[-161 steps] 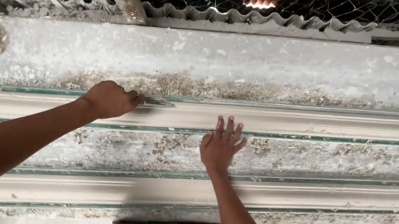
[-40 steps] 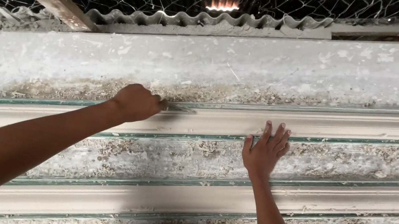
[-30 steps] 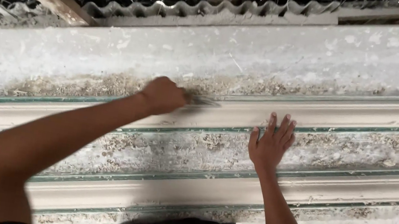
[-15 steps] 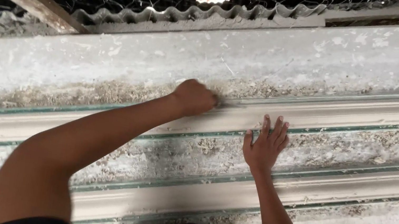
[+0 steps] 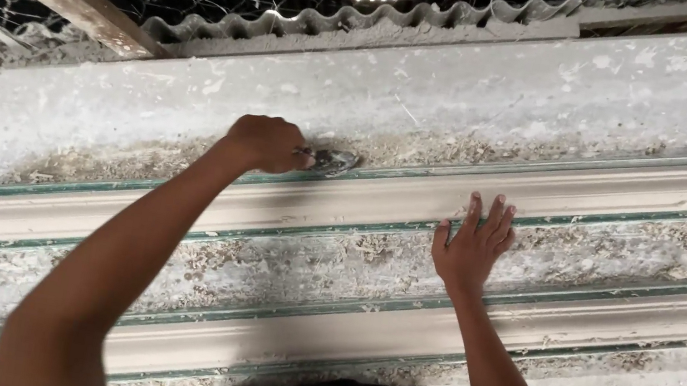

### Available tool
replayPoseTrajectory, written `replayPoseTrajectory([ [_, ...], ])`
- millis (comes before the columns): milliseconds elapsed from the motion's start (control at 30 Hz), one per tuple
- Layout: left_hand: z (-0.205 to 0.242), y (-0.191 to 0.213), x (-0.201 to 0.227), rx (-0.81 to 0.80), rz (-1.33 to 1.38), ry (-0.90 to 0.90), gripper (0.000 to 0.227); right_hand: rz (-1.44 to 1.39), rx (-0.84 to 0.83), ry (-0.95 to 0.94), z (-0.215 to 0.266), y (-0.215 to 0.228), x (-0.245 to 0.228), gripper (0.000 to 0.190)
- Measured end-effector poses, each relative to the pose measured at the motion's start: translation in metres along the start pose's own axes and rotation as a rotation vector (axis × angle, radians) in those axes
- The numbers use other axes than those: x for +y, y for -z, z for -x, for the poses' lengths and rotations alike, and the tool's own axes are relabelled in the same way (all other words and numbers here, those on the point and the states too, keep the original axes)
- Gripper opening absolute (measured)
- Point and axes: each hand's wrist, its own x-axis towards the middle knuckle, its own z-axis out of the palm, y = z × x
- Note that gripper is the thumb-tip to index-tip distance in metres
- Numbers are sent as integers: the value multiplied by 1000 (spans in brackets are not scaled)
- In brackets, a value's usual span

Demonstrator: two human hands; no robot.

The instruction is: Scraping excess plaster from crown moulding pieces using a putty knife

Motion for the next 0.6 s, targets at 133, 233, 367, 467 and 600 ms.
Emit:
replayPoseTrajectory([
  [133,18,-1,-7,8,67,-45,49,-17,-8,-1,2,3,-2,71],
  [233,50,-4,-18,-30,257,-25,49,-42,-26,-4,3,1,1,72],
  [367,62,-19,-31,-41,367,25,52,-34,1,-5,6,-2,0,68],
  [467,21,-16,10,12,386,-63,54,-19,18,2,1,-5,0,70],
  [600,-78,-34,120,110,397,-169,52,17,32,-3,0,1,-2,71],
])
